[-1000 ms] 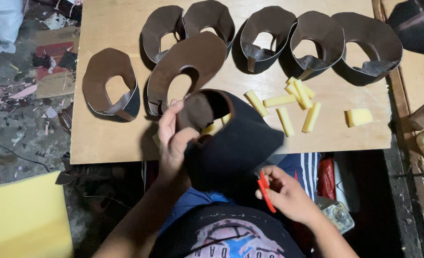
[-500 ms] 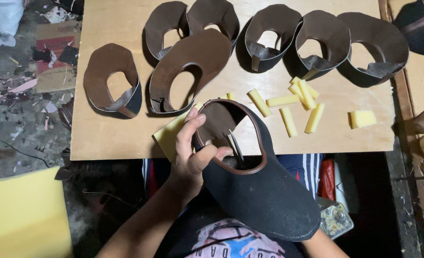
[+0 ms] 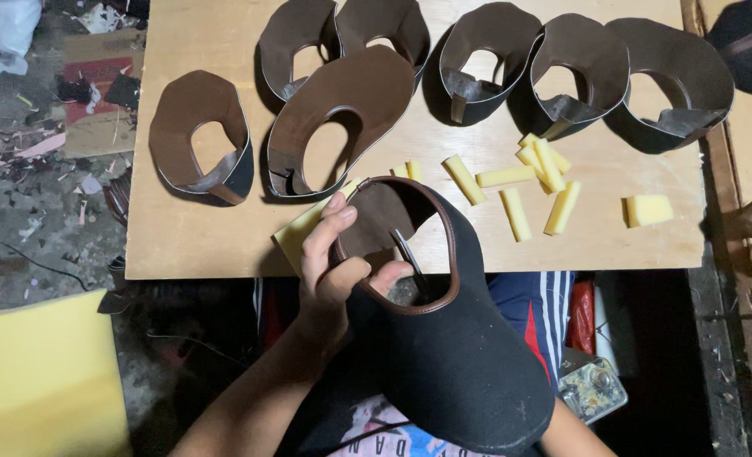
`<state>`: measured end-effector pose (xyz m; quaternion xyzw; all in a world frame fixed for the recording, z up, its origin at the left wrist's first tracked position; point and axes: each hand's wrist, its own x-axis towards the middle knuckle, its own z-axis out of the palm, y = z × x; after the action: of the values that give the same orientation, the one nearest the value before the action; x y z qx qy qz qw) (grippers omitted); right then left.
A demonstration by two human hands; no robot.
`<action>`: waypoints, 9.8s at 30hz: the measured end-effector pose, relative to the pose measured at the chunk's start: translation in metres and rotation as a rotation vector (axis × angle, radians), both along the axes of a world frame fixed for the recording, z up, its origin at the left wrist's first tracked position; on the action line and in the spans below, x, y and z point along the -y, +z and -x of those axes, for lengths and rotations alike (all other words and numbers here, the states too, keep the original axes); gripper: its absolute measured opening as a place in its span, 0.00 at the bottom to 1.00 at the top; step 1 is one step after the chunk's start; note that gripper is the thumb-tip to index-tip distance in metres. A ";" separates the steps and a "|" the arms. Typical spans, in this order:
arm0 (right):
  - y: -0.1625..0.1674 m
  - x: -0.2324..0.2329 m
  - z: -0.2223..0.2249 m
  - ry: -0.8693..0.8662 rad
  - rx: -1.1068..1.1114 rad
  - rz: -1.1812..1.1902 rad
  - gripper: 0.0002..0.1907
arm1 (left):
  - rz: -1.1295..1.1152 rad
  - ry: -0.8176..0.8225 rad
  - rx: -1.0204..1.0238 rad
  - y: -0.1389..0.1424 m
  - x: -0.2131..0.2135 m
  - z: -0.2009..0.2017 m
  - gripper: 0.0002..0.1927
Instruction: The person sits at a workbench assembling shoe uppers, turning each upper inside out and pressing its edges, then fitting yellow foam pieces into the toe area of the upper. They pick up foam strips, cut a piece with scissors, and insert the foam into the next upper.
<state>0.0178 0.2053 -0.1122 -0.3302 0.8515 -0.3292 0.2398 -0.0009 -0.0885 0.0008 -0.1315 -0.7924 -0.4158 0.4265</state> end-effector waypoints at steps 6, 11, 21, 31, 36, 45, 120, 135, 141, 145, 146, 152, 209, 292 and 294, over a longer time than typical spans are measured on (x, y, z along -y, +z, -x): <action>-0.006 0.008 0.000 0.002 0.021 0.009 0.25 | 0.138 0.031 -0.067 0.012 0.009 -0.003 0.23; -0.010 0.009 -0.002 -0.001 0.036 0.017 0.25 | 0.165 0.032 -0.063 0.014 0.012 -0.003 0.21; -0.010 0.004 -0.005 -0.017 0.037 0.006 0.23 | 0.034 -0.050 -0.001 0.000 0.010 -0.003 0.19; -0.013 -0.010 -0.008 -0.033 0.035 -0.008 0.22 | 0.115 -0.025 0.044 0.009 0.010 -0.006 0.15; -0.017 -0.009 -0.007 -0.050 0.068 0.017 0.21 | 0.055 -0.034 0.050 0.001 0.009 -0.006 0.18; 0.045 0.010 0.013 -0.343 0.574 0.233 0.20 | -0.196 0.083 0.168 -0.016 0.004 -0.003 0.27; 0.062 0.059 0.059 -0.535 0.427 0.425 0.07 | -0.995 -0.404 1.080 -0.081 -0.042 -0.024 0.08; 0.073 0.084 0.059 -0.377 0.114 0.144 0.14 | 0.068 -0.484 0.076 -0.004 -0.019 -0.018 0.18; 0.071 0.085 0.061 -0.393 0.075 0.025 0.12 | -0.680 -0.510 1.050 -0.058 -0.037 -0.028 0.15; 0.069 0.081 0.063 -0.319 0.057 0.072 0.15 | -0.636 -0.378 1.117 -0.097 -0.040 -0.030 0.10; 0.069 0.081 0.063 -0.304 0.042 0.089 0.16 | -0.759 -0.391 1.274 -0.105 -0.041 -0.027 0.10; 0.068 0.084 0.066 -0.359 0.054 0.142 0.21 | -0.916 -0.267 1.243 -0.112 -0.037 -0.025 0.10; 0.041 0.124 0.106 -0.465 -0.222 0.201 0.09 | 0.255 -0.080 0.388 -0.010 -0.012 0.009 0.14; 0.035 0.085 0.073 -0.244 -0.035 0.528 0.09 | -1.166 -0.675 0.942 -0.037 -0.026 -0.011 0.18; 0.033 0.083 0.072 -0.220 0.112 0.549 0.11 | -1.042 -0.563 1.054 -0.030 -0.023 -0.013 0.16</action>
<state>-0.0544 0.1226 -0.0788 -0.2699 0.7466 -0.5890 0.1511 0.0121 -0.0651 -0.0292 0.1040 -0.5301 -0.8330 -0.1195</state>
